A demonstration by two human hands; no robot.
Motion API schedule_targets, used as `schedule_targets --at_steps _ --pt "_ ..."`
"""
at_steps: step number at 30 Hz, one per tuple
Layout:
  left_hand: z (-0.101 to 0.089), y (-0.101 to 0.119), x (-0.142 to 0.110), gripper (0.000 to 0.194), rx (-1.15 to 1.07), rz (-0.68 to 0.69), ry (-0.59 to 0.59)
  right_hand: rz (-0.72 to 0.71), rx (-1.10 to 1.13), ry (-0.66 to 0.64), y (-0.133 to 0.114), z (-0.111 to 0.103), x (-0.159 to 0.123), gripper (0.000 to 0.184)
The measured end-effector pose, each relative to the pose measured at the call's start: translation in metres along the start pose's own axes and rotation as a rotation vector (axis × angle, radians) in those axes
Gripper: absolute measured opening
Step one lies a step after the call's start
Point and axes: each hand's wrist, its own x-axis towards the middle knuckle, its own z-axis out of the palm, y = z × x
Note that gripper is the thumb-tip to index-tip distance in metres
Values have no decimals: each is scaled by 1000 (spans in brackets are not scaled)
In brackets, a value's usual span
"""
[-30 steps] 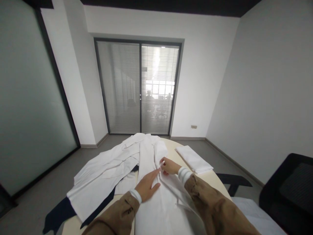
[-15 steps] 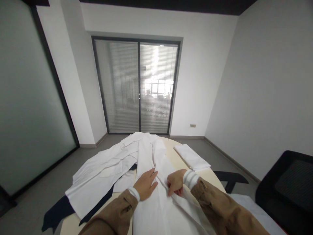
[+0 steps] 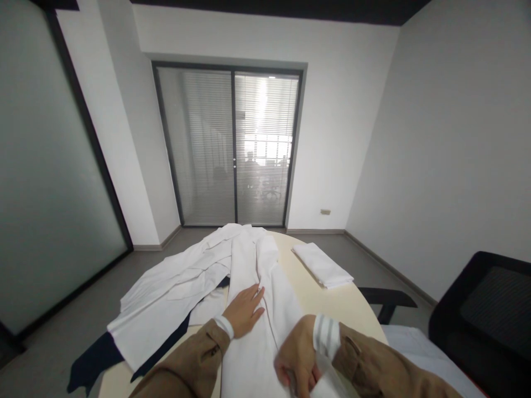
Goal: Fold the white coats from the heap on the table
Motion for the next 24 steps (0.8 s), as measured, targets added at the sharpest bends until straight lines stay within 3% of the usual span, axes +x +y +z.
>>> schedule_targets --at_steps 1,2,5,7,9,10,12,14,15,17,19,24 --pt "-1 1 0 58 0 0 -2 71 -7 -171 -3 4 6 56" --pt "-1 1 0 58 2 -4 -7 79 13 -260 -7 7 10 61" --pt "-3 3 -1 58 0 -21 -16 -75 100 -280 -17 10 7 72" --pt "-3 4 -2 57 -16 -25 3 -172 136 -248 -19 5 -8 65" --pt "-2 4 -2 53 -43 -16 44 -312 202 -55 -15 -10 -24 45" --pt "-2 4 -2 50 -59 -9 76 -399 238 139 -11 -20 -31 35" --pt "-2 1 0 43 -92 -11 172 -514 301 653 0 -43 -40 17" --pt "-2 -6 4 38 -118 -79 309 -483 407 1101 14 -67 -40 7" --pt "-3 -10 7 37 -132 -143 385 -434 482 1257 22 -77 -38 7" --pt "-6 -22 14 37 -178 -289 511 -371 566 1386 35 -96 -33 13" --pt "-10 -36 21 38 -251 -407 578 -341 604 1418 46 -111 -27 20" --pt "-28 -67 40 45 -420 -516 535 -301 656 1446 57 -146 -14 34"
